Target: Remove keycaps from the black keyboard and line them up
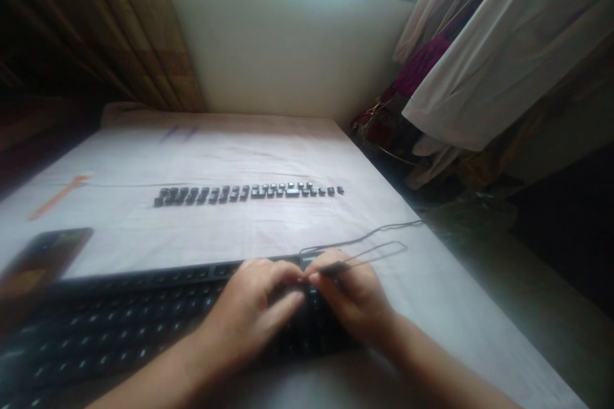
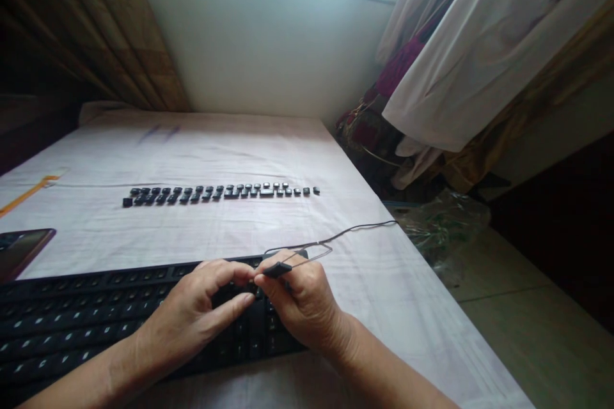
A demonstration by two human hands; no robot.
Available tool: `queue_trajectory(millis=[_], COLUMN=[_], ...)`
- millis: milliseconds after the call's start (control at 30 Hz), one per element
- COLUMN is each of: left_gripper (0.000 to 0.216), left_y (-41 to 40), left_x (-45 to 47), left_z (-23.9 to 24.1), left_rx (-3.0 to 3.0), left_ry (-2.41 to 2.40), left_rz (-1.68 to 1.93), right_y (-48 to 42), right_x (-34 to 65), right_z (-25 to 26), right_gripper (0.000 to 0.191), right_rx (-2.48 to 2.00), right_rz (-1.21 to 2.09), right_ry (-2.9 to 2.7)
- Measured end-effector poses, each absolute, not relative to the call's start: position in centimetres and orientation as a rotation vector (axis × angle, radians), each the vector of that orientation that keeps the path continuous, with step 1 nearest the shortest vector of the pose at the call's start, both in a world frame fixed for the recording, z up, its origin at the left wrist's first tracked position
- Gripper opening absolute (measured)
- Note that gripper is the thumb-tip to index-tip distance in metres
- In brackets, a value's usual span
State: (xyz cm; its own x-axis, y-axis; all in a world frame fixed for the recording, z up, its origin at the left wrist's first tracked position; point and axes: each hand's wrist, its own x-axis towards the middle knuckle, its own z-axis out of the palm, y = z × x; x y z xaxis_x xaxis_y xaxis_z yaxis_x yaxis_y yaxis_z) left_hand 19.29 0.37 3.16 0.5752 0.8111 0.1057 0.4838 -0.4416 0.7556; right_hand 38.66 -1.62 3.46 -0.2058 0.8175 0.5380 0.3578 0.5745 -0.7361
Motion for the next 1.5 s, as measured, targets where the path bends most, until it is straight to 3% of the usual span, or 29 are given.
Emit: queue_trajectory(millis=[433, 767, 1033, 1200, 1333, 1400, 1500], left_gripper=[0.014, 0.015, 0.021, 0.028, 0.039, 0.033, 0.024], left_y=[1.0, 1.4, 1.5, 1.4, 1.5, 1.6, 1.7], left_x=[19.4, 19.0, 19.4, 19.1, 18.8, 18.8, 18.7], left_z=[3.9, 3.8, 4.2, 3.8, 3.4, 3.3, 3.1], left_rx=[1.809, 1.562, 1.465, 1.493, 1.558, 1.606, 1.681], left_ry=[1.046, 0.968, 0.920, 0.946, 1.142, 1.161, 1.118], left_rz=[0.590, 0.597, 0.581, 0.578, 0.629, 0.628, 0.630], right_y=[-1.9, -1.4, -1.6, -0.7, 3.5, 6.3, 9.8], right_x=[38.3, 38.8, 38.3, 39.0, 44.1, 47.4, 51.1], right_z=[3.4, 1.9, 2.7, 3.3, 3.9, 3.8, 2.9], right_gripper=[0.024, 0.021, 0.021, 0.019, 0.018, 0.021, 0.021], right_rx=[-0.934, -0.957, -0.936, -0.975, -1.294, -1.709, -1.912], right_rz=[0.493, 0.331, -0.050, 0.041, 0.216, 0.317, 0.331], right_ry=[-1.703, -1.978, -2.068, -2.053, -1.920, -1.773, -1.692])
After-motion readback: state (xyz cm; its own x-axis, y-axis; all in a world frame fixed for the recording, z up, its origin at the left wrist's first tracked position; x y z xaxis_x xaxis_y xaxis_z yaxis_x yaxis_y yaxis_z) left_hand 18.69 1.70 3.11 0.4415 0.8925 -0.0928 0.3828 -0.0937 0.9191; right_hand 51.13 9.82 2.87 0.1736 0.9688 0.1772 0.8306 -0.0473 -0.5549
